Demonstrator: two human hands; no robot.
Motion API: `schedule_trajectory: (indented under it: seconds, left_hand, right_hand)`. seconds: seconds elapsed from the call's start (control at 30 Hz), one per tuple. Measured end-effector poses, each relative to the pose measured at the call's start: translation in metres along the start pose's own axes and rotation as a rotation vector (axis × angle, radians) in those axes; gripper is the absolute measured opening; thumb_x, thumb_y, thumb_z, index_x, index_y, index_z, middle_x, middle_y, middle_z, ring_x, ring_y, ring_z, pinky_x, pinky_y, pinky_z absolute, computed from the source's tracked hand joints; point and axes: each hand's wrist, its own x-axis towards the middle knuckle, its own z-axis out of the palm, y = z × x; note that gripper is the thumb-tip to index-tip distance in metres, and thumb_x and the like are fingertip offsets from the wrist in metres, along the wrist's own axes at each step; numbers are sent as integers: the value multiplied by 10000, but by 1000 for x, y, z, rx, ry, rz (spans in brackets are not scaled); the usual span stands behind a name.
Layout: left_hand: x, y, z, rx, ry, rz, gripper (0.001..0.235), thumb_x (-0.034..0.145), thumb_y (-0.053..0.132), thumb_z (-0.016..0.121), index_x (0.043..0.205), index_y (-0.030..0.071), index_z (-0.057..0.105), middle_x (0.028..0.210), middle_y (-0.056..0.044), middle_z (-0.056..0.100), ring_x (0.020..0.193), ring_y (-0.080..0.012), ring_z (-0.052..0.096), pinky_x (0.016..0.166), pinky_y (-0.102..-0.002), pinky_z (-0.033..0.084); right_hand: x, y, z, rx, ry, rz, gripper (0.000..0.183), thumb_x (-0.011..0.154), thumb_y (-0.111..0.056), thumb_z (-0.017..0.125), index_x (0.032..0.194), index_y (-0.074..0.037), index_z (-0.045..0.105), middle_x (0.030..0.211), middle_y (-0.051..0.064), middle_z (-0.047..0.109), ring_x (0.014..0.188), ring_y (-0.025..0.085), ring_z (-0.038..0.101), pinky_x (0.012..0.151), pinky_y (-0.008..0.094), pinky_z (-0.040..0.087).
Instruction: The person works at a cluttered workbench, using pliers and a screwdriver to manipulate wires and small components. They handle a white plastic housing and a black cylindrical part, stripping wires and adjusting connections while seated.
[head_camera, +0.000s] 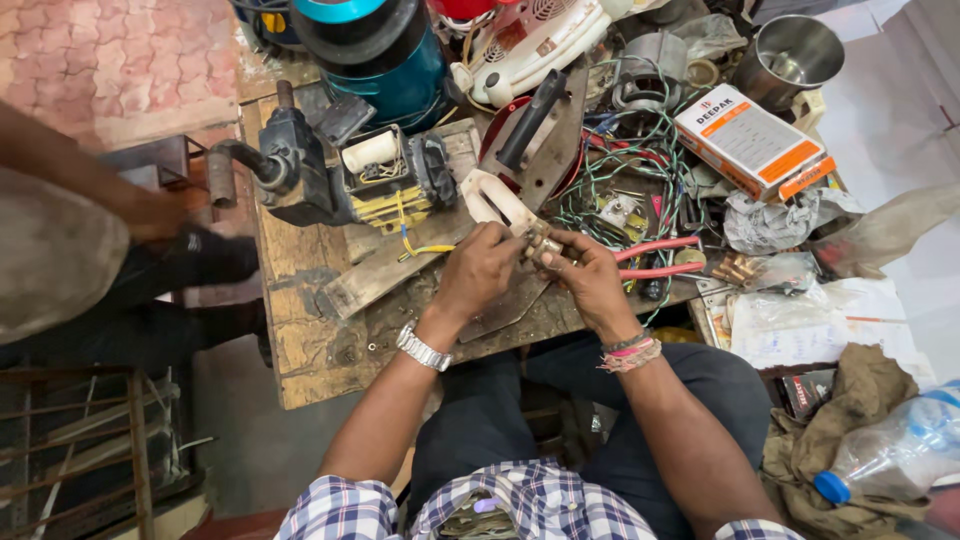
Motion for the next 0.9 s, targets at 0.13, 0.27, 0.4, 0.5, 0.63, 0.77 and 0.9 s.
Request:
schedule_trajectory:
  seconds: [0.13,0.27,0.4,0.5,0.63,0.77,0.9]
  left_hand:
    - [-3,-5,-7,-106,0,-102,189,869,40,716,1053,78,729,953,-105,630,910,-296,652,790,-405,543]
    - [-14,-15,-35,-78,13,-123,159,919,77,728,1077,97,722,1103,-113,676,1012,-289,675,868,-396,574]
    - [-44,-36,-86,39,-139,-319,211,860,115,763,1065,64,759,1007,-162,722,925,-350,692,807,-444,554]
    - [-82,-48,-121,213,-290,-469,190,833,103,727,1012,44,755,970,-220,706,889,-410,683,785,-478,547]
    - [-115,-57,-132,495,-510,-589,175,896,196,656,926,62,764,948,-231,707,891,-412,700,778,-497,554]
    - [-124,-58,-130,423,-454,-496,252,795,83,600,950,108,797,933,-223,724,881,-417,705,760,-510,559]
    - [-97,-40,-126,480,-461,-576,223,882,208,622,979,95,788,973,-218,731,875,-401,710,778,-497,561]
  right_hand:
    - [0,-1,1,14,-16,-17,424,924,-77,741,1316,39,629,1003,72,742,805,118,699,669,231,545]
    - [0,-6,-2,15,27,-29,421,942,-64,709,1337,40,606,1027,88,744,818,141,711,637,244,517]
    - [0,-8,-3,81,-16,-88,408,966,-44,689,1347,57,584,1101,116,734,907,170,716,778,297,600]
    - [0,-7,-1,82,-15,-80,408,960,-37,679,1344,54,576,1155,121,722,981,179,714,827,314,607]
    - [1,-8,-3,79,-16,-91,409,960,-33,683,1345,53,573,1149,119,713,981,181,704,814,314,600]
    - [-1,-4,-5,89,-15,-71,415,949,-41,688,1338,45,570,1139,106,714,979,176,706,821,312,599]
    - [-2,-5,-6,43,-25,-31,428,961,-42,705,1364,45,589,1094,126,725,878,184,675,709,290,510]
